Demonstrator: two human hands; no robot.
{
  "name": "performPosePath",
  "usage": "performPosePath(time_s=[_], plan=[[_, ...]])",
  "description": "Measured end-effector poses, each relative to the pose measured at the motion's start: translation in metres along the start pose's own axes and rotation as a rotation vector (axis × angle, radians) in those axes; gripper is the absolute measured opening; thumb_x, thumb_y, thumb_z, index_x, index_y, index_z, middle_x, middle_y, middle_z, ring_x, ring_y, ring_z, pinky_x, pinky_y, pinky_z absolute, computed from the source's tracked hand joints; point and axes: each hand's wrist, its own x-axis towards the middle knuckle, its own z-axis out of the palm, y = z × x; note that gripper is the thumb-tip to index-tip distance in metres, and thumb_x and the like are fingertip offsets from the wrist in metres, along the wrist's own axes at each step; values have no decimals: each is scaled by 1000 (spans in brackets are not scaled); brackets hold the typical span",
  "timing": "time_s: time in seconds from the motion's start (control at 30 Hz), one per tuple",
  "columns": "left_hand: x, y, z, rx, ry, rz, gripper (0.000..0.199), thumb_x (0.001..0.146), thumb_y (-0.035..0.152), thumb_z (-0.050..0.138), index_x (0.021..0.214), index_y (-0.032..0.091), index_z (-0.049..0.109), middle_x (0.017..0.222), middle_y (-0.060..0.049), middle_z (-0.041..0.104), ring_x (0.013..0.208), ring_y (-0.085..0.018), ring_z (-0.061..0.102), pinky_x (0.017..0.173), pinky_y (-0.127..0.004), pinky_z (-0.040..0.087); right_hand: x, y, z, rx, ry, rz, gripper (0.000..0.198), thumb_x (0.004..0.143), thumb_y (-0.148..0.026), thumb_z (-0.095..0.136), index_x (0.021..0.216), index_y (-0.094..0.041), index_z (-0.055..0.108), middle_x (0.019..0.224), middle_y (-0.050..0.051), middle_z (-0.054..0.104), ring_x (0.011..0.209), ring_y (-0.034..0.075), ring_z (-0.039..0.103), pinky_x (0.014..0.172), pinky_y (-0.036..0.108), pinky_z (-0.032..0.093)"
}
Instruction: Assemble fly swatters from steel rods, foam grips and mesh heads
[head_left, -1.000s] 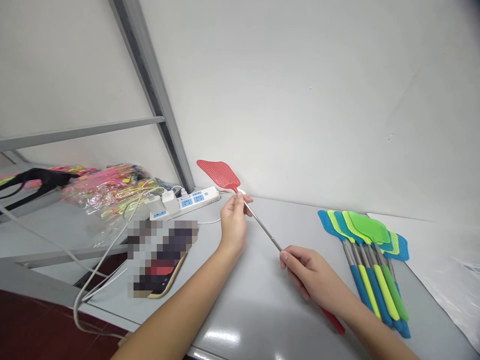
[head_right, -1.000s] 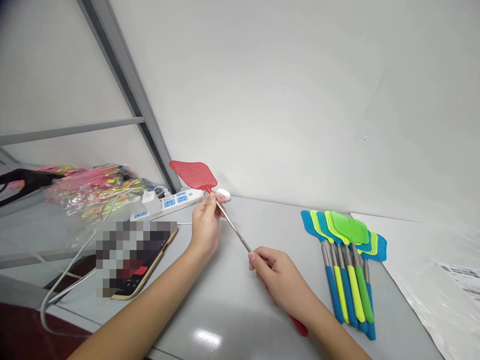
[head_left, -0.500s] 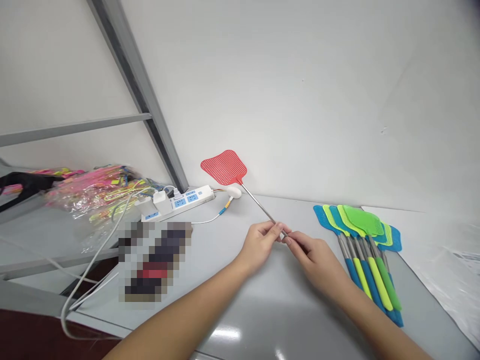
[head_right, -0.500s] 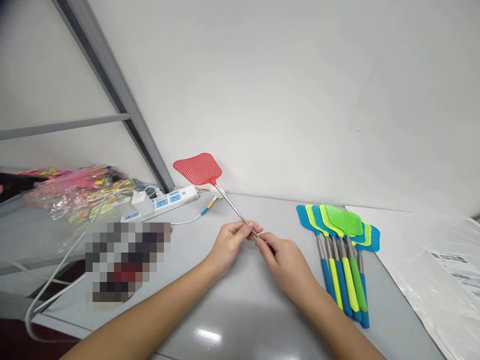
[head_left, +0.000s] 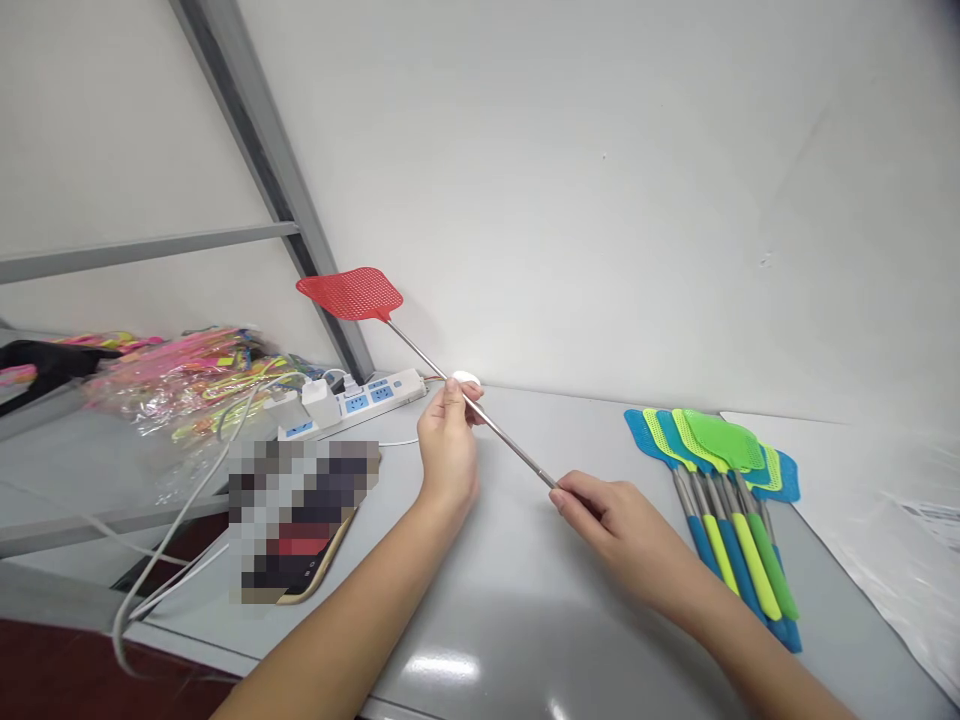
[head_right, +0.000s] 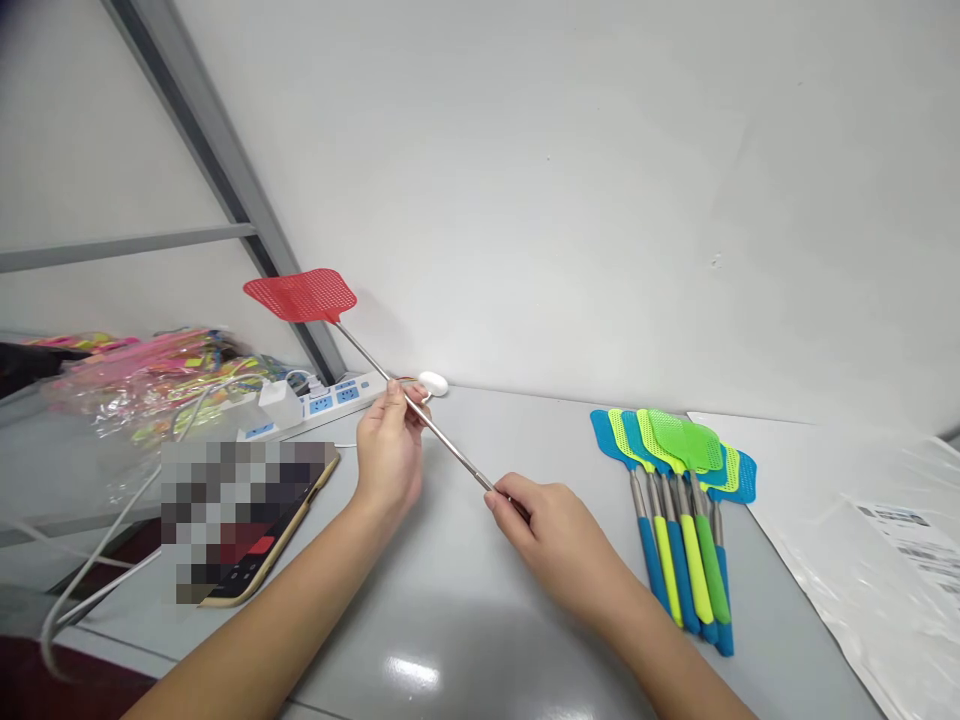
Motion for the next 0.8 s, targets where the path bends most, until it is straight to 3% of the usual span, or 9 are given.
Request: performPosePath(time_s=[0.1, 0.2, 0.27, 0.33, 0.4, 0.53, 0.8], plan=[[-2, 1, 0, 22, -5, 78, 36, 91, 48, 53, 74, 17, 60, 84, -3, 59, 72, -12, 54, 63, -22, 41, -2, 3, -1, -32, 9, -9, 34, 98, -46, 38, 76, -24, 53, 58, -3, 50, 53, 14, 44, 50, 27, 27], [-22, -4, 4, 68, -62, 51, 38, 94, 48, 45, 77, 18, 61, 80, -2, 59, 66, -11, 51, 62, -23, 41, -2, 7, -2, -51, 46, -36, 32, 98, -43, 38, 78, -23, 54, 61, -3, 54, 56, 15, 48, 53, 27, 29], [-42, -8, 9, 116, -188, -22, 42, 97, 48, 39, 77, 17, 61, 77, -3, 60, 65, -12, 50, 64, -24, 42, -1, 8, -2, -44, 88, -68, 31, 98, -40, 38, 79, -23, 55, 63, -3, 55, 57, 15, 49, 54, 26, 30], [-62, -12, 15, 152, -412, -87, 41, 98, 44, 39, 77, 17, 61, 74, -2, 58, 69, -13, 52, 70, -26, 43, 0, 9, -2, -41, 133, -95, 30, 99, -39, 38, 81, -22, 56, 63, -3, 55, 56, 14, 48, 55, 26, 30], [-76, -15, 19, 131, -521, -143, 35, 97, 41, 42, 82, 17, 62, 79, -3, 59, 75, -15, 54, 74, -27, 44, 1, 10, -1, -60, 166, -105, 28, 99, -38, 39, 84, -23, 57, 64, -3, 56, 55, 14, 47, 54, 26, 29], [-77, -19, 21, 146, -523, -136, 31, 97, 35, 43, 90, 17, 67, 93, -5, 64, 89, -18, 58, 83, -30, 44, 3, 16, -1, -153, 182, -110, 26, 99, -36, 40, 81, -23, 54, 65, -3, 56, 56, 14, 47, 54, 26, 28], [-69, -12, 22, 129, -407, -70, 46, 99, 33, 32, 74, 16, 67, 93, -7, 65, 88, -18, 59, 82, -30, 44, 5, 10, -2, -278, 178, -211, 27, 99, -34, 37, 75, -23, 44, 67, -4, 55, 58, 13, 46, 57, 26, 27]])
